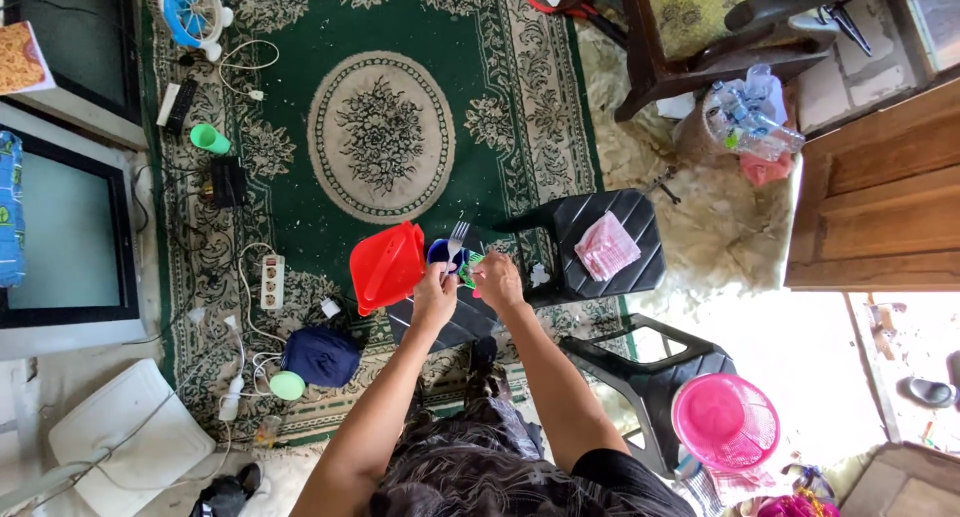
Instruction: Wiping spoons and forks with a cloth and arranging them on plates on a dining table.
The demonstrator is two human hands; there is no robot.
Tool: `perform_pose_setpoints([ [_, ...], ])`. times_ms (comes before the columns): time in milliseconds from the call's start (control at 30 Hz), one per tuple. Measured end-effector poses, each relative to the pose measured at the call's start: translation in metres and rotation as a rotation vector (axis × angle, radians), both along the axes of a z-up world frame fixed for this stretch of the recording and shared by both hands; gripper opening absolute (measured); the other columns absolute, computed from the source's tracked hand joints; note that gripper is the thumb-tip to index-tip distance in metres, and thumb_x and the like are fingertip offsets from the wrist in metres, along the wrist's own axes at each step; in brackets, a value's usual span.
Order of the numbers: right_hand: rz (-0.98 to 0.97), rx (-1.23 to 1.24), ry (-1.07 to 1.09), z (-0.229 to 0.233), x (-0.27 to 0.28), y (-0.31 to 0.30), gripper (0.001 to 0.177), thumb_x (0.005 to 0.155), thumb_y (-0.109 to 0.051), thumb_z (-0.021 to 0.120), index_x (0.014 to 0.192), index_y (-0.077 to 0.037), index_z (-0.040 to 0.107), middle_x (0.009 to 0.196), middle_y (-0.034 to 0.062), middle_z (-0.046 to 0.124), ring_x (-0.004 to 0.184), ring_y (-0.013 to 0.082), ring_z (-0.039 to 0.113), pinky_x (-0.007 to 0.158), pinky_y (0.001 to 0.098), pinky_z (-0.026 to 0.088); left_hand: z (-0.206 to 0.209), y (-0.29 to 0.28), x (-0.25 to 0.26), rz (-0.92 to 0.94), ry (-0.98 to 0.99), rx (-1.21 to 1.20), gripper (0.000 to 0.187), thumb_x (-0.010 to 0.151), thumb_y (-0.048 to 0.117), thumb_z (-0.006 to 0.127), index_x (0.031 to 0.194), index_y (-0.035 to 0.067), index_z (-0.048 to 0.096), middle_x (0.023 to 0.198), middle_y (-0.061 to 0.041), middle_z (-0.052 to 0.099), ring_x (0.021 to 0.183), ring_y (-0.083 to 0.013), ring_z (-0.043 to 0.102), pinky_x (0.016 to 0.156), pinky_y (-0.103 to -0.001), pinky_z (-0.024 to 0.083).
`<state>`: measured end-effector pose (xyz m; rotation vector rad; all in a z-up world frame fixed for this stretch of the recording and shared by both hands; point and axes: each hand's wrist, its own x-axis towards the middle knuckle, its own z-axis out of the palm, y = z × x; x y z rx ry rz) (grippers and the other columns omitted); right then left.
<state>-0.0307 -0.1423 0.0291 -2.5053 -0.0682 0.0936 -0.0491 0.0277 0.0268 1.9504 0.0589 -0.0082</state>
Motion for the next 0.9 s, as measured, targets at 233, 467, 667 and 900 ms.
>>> perform_pose_setpoints([
  [233, -0.156, 0.226, -0.275, 0.069, -0.009, 0.006, 0.006, 0.083, -0.011, 0.077, 0.082, -0.007, 0.072, 0.093, 0.0115, 0.069, 0.096, 0.0329, 0.066, 0.087, 0.0425, 0.052, 0.017, 0.011, -0.002, -0.008, -0.058, -0.035, 0.018, 0.092, 0.009, 0.070, 0.109, 0.005, 0.065, 0.091, -0.010, 0.075, 0.085, -0.0220, 0.076, 0.072, -0.036, 0.058],
  [467, -0.366, 0.497, -0.387, 0.121, -0.038, 0.004, 0.015, 0.086, -0.008, 0.074, 0.096, -0.002, 0.065, 0.090, 0.0096, 0.061, 0.073, 0.0219, 0.060, 0.065, 0.0337, 0.049, 0.053, 0.027, -0.009, -0.027, -0.155, -0.072, 0.019, 0.095, 0.017, 0.073, 0.106, 0.005, 0.065, 0.084, -0.006, 0.073, 0.063, -0.0151, 0.065, 0.059, -0.032, 0.052],
  [667, -0.576, 1.168, -0.163, 0.120, -0.075, -0.004, 0.007, 0.094, -0.010, 0.068, 0.098, -0.005, 0.066, 0.082, 0.0001, 0.064, 0.068, 0.0059, 0.057, 0.060, 0.0227, 0.044, 0.099, 0.040, -0.025, -0.147, -0.241, -0.063, 0.029, 0.091, 0.026, 0.079, 0.104, 0.005, 0.065, 0.085, -0.003, 0.072, 0.059, -0.0124, 0.060, 0.057, -0.029, 0.050],
  [900, -0.672, 1.382, -0.095, 0.156, -0.134, 0.000, 0.008, 0.094, -0.011, 0.066, 0.092, -0.004, 0.067, 0.075, 0.0024, 0.064, 0.059, 0.0108, 0.058, 0.049, 0.0266, 0.043, 0.143, 0.047, -0.052, -0.310, -0.252, -0.045, 0.038, 0.087, 0.036, 0.086, 0.096, 0.005, 0.065, 0.081, -0.005, 0.071, 0.062, -0.0145, 0.059, 0.058, -0.030, 0.050],
])
